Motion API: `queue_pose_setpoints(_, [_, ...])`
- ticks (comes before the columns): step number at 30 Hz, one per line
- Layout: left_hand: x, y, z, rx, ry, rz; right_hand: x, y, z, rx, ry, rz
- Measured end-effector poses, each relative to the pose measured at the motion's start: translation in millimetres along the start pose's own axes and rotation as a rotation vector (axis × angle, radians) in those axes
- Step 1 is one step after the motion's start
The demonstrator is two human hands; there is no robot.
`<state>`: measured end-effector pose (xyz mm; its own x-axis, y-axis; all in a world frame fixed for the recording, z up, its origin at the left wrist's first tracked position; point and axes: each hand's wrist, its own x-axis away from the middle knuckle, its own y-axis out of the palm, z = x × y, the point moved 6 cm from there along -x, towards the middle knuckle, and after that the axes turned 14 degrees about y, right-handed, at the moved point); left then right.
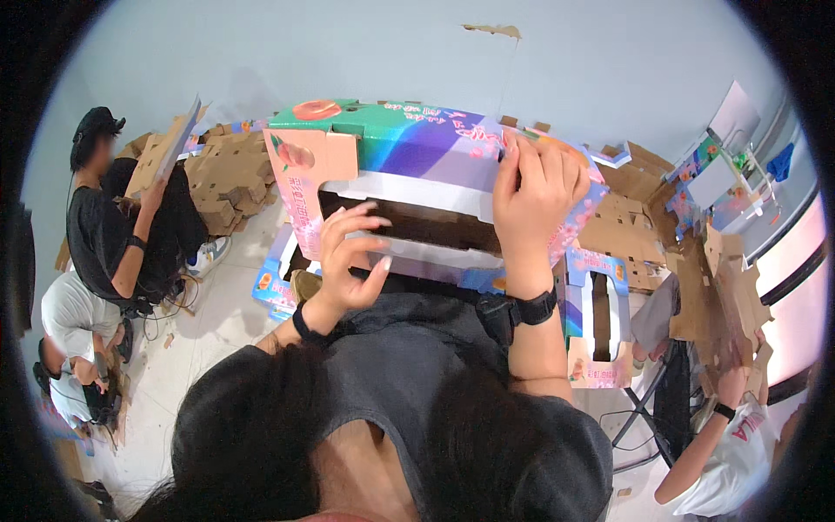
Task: Assembling colorful cardboard boxes by folding and tucking tabs.
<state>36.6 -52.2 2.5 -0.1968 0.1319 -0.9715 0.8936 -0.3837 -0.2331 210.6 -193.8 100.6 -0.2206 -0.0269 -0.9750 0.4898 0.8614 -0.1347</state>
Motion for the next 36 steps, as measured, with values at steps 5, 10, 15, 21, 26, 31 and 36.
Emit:
queue_pose_setpoints(5, [-4,22,4,1.144,-0.541,-0.424,8,-19,-4,-0.044,0.084,0.039])
queue_pose_setpoints(10, [35,34,-24,1.111,-1.171,-0.362,7,-14,4,-0.054,0.099,0.029])
queue_pose_setpoints(15, [16,41,-26,1.369,-1.230,-0.163,8,-19,0,-0.024,0.067,0.037])
queue_pose_setpoints(21, [24,40,-50,1.166,-1.098,0.605,15,-27,0,-0.035,0.071,0.051])
queue_pose_setpoints(26, [10,37,-61,1.434,-1.024,0.710,16,-34,-3,-0.045,0.078,0.041])
queue_pose_setpoints(31, [9,37,-65,1.433,-0.961,0.677,16,-36,-3,-0.048,0.081,0.039])
queue_pose_setpoints(36, [4,38,-66,1.572,-0.884,0.601,18,-36,1,-0.049,0.091,0.046])
